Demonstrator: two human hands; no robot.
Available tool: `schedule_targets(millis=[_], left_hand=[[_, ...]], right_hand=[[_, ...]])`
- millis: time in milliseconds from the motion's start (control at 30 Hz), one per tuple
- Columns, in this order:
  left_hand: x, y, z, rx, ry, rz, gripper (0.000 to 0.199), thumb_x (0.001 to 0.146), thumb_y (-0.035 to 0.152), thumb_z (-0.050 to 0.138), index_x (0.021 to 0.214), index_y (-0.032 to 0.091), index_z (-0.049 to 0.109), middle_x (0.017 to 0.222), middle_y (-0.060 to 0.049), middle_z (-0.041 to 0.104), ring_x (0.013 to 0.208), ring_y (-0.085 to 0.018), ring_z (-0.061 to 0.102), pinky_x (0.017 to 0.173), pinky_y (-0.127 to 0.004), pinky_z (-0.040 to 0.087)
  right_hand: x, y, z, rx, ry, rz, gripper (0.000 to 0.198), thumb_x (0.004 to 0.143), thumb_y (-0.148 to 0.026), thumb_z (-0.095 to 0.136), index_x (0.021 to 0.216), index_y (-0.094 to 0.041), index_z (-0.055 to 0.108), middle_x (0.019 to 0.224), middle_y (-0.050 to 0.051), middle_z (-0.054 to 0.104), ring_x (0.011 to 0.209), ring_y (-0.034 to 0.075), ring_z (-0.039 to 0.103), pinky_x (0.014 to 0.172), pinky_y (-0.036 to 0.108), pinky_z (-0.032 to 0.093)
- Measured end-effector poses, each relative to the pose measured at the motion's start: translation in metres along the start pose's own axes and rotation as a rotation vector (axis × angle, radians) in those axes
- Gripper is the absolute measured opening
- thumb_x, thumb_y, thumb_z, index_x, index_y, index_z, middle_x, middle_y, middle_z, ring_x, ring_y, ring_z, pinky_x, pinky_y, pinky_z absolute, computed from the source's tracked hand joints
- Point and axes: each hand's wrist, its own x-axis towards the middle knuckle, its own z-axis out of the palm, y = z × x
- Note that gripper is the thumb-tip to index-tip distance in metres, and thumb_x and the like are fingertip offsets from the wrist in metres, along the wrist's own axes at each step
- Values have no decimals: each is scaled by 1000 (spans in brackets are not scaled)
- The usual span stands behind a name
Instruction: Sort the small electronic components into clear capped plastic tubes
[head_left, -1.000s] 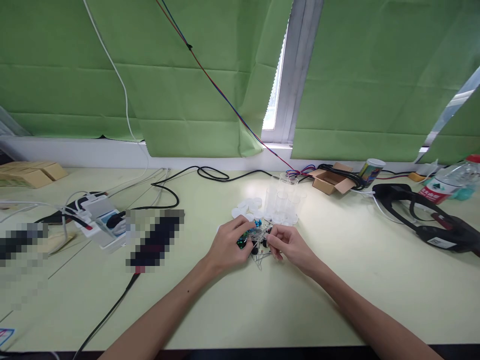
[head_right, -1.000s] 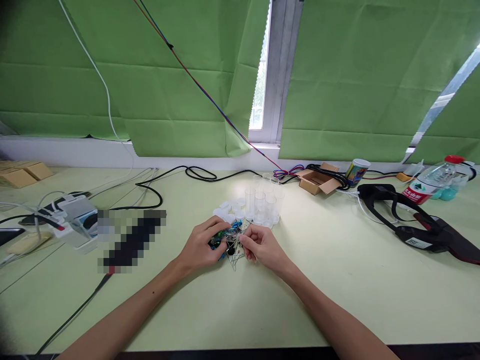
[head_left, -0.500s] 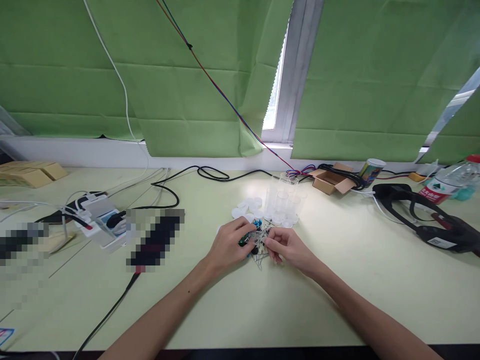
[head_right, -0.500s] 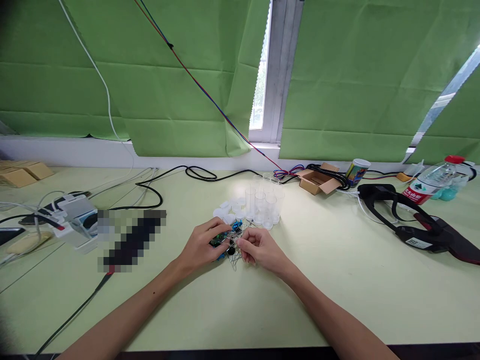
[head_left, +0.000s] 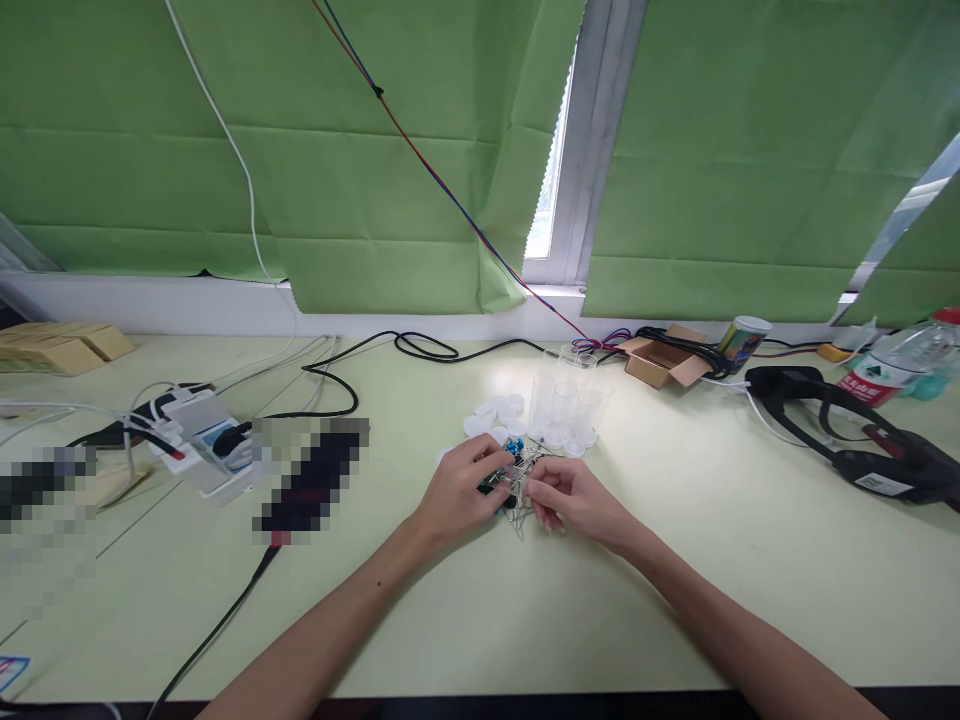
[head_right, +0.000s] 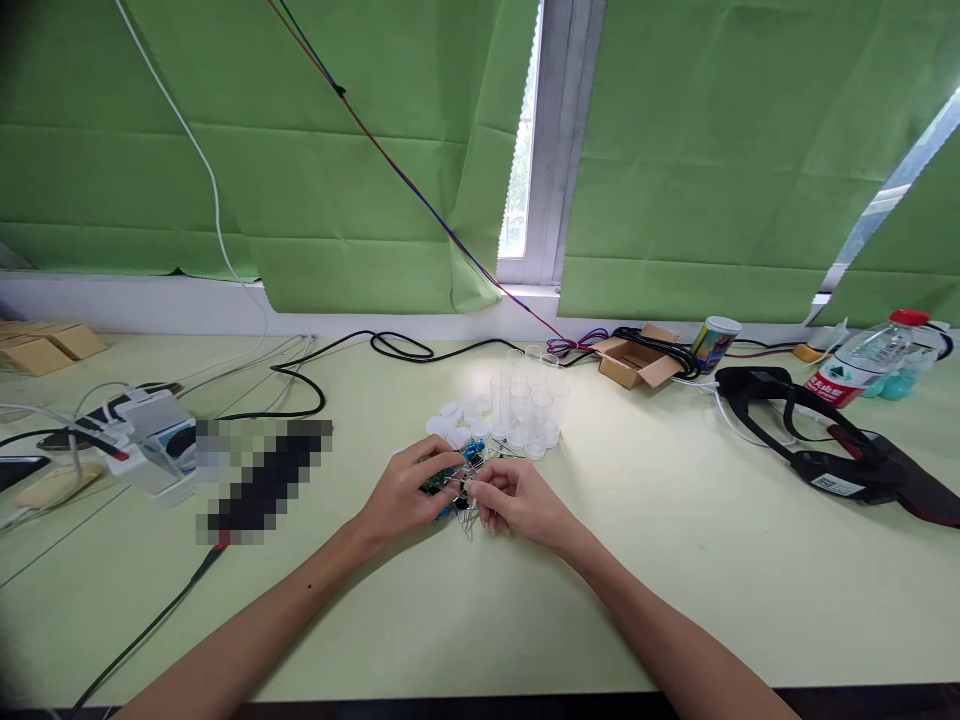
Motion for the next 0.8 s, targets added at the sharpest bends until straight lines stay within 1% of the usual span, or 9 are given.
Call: schedule_targets(millis=[200, 600, 800], left_hand=[[0, 4, 1, 2, 0, 15, 15, 80, 11, 59, 90, 17, 68, 82, -5, 63, 71, -15, 57, 62, -27, 46], [1, 3, 2, -25, -3, 3, 15, 79, 12, 59, 89, 19, 68, 81, -5, 63, 70, -15, 57, 60, -27, 47], [2, 5, 1, -71, -5, -28, 14, 81, 12, 59, 90, 18, 68, 82, -5, 62, 71, -14, 57, 61, -26, 47]], right_hand=[[0, 1, 1, -12, -6, 7, 35, 87, -48, 64, 71, -18, 54, 54, -4, 55, 46, 9, 48, 44, 21, 36], [-1, 0, 2, -14, 8, 3, 38, 86, -51, 65, 70, -18, 54, 55, -3, 54, 47, 10, 49, 45, 22, 37], [-2, -8, 1, 44, -41, -7, 37, 87, -51, 64, 73, -17, 57, 59, -1, 58, 49, 10, 50, 47, 23, 38]])
